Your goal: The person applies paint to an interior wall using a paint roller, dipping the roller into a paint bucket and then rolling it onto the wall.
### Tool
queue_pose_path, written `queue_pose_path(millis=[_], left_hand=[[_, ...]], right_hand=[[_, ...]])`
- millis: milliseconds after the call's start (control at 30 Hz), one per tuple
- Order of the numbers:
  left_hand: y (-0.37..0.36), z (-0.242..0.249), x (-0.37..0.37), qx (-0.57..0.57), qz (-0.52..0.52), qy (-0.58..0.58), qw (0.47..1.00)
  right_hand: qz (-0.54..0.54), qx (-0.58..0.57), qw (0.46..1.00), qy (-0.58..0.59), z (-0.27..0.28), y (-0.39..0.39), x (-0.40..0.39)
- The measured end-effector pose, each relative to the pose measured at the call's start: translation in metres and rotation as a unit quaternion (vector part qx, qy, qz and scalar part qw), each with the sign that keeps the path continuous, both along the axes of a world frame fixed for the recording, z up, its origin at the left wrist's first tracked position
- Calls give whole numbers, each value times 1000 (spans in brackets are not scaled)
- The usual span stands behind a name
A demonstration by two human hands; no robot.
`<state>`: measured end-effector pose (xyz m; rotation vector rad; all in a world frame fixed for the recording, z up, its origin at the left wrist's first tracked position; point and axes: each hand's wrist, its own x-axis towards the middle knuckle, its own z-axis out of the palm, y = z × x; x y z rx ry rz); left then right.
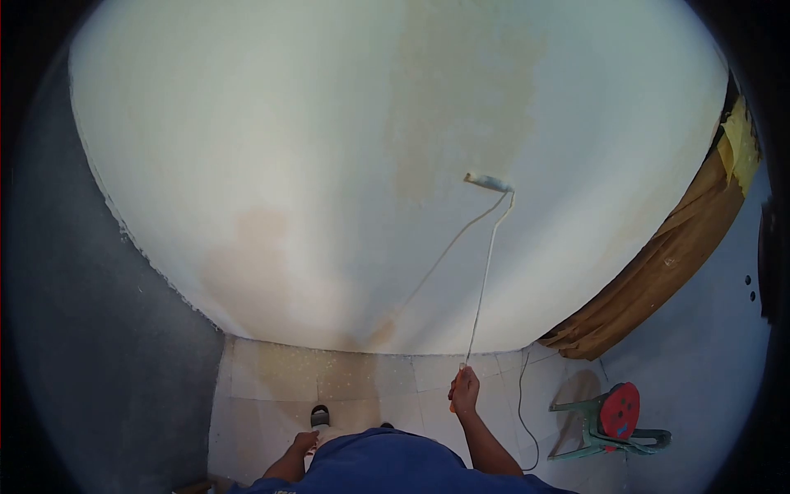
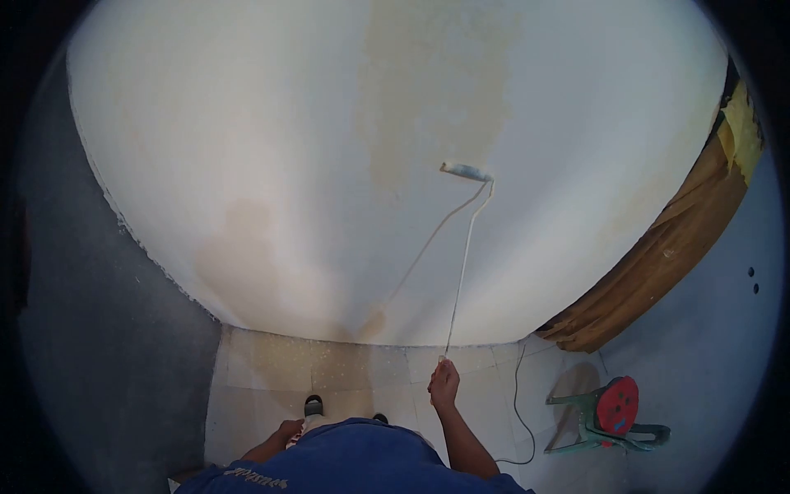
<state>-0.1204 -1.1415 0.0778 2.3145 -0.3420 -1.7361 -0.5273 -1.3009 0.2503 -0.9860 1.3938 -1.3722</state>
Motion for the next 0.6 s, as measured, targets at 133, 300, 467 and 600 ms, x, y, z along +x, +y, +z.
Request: queue_pose_path(millis=[133,300,467,600], left_hand=[[2,-4,4,-6,9,-2,1000],[6,-6,5,-1,15,4,1000],[1,0,3,-1,-1,7,1000],[-1,-4,2,-7,7,10,1000]], right_hand=[[2,-37,999,9,26,-32,-6],[7,-77,996,51,115,-80,-26],[6,-88,994,69,140,-93,-31],[1,-74,995,68,90,-73,-20]])
